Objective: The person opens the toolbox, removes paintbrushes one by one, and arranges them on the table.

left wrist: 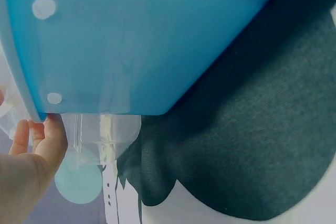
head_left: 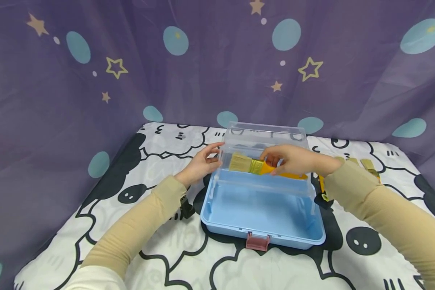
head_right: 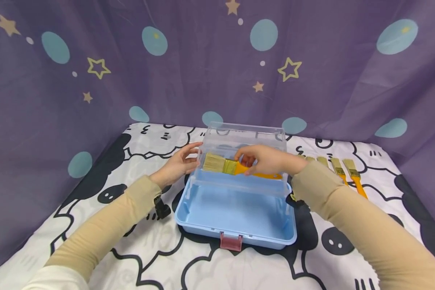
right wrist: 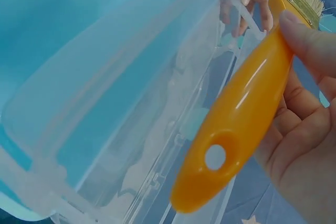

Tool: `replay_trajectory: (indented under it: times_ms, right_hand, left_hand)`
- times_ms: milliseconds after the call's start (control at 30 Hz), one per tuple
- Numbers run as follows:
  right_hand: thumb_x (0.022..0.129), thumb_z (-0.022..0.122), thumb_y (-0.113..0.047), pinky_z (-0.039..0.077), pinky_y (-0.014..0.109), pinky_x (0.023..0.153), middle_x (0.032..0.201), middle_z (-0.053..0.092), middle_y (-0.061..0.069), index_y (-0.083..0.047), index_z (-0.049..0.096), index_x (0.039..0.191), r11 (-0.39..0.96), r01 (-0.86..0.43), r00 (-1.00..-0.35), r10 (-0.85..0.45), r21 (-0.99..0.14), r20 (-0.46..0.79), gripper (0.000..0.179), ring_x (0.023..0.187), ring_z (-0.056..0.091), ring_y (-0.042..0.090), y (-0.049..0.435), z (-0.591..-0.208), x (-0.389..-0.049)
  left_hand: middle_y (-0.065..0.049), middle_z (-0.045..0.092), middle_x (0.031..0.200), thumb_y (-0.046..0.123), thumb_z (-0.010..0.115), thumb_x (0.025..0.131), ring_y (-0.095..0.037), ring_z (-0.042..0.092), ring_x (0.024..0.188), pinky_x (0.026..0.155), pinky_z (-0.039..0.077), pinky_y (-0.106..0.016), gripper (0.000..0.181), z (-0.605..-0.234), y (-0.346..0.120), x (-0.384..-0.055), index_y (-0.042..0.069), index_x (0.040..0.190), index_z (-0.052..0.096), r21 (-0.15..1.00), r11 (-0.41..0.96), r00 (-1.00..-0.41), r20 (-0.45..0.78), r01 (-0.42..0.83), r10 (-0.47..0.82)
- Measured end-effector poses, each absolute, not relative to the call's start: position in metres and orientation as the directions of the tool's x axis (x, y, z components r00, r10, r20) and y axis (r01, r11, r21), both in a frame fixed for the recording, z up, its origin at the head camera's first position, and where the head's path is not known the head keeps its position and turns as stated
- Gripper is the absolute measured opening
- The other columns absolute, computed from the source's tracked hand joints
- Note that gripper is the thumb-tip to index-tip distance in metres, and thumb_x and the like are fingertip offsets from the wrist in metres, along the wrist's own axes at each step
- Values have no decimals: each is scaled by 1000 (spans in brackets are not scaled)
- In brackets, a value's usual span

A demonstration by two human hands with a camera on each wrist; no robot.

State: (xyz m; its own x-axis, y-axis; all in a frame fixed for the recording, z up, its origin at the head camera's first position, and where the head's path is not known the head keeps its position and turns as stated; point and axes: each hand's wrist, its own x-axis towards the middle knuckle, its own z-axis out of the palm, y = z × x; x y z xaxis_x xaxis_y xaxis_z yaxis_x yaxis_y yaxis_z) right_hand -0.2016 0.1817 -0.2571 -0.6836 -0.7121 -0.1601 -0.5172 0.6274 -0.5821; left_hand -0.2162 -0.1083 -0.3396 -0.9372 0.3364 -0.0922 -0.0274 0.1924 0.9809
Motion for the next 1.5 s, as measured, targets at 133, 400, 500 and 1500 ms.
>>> replay_trajectory:
  times_ms: [133, 400, 500, 1500]
  right_hand:
    - [86, 70, -10, 50, 36, 82, 100, 60, 5, -8, 56, 122, 611, -502, -692, -708, -612, -140, 39, 92, 56, 19, 186, -256, -200]
    - [86, 68, -4, 50, 37, 83, 96, 59, 6, -3, 54, 124, 588, -443, -718, -685, -677, -125, 41, 91, 55, 21, 193, -258, -196]
    - [86, 68, -4, 50, 36, 83, 95, 60, 7, -2, 53, 124, 584, -426, -724, -678, -691, -126, 41, 91, 56, 21, 195, -260, -195]
    - [88, 65, -3, 50, 24, 81, 103, 60, 11, 0, 51, 127, 574, -289, -818, -564, -766, -114, 42, 95, 58, 21, 208, -268, -182]
  left_hand:
    - [-13, 31, 142, -1, 54, 94, -16, 47, 93, 71, 42, -27, 61, -340, -108, -215, 29, 145, 38, 981, 194, -939, -88, -24, 331]
    - [-12, 33, 140, -2, 53, 94, -16, 50, 94, 71, 43, -26, 61, -340, -107, -216, 29, 144, 38, 985, 172, -940, -78, -21, 333]
    - [-12, 33, 140, -2, 53, 94, -16, 50, 94, 72, 44, -25, 61, -341, -108, -215, 29, 144, 38, 985, 170, -940, -81, -25, 332]
    - [-12, 33, 141, -4, 53, 94, -16, 51, 96, 70, 43, -25, 63, -342, -111, -219, 27, 146, 36, 988, 157, -930, -63, -6, 363]
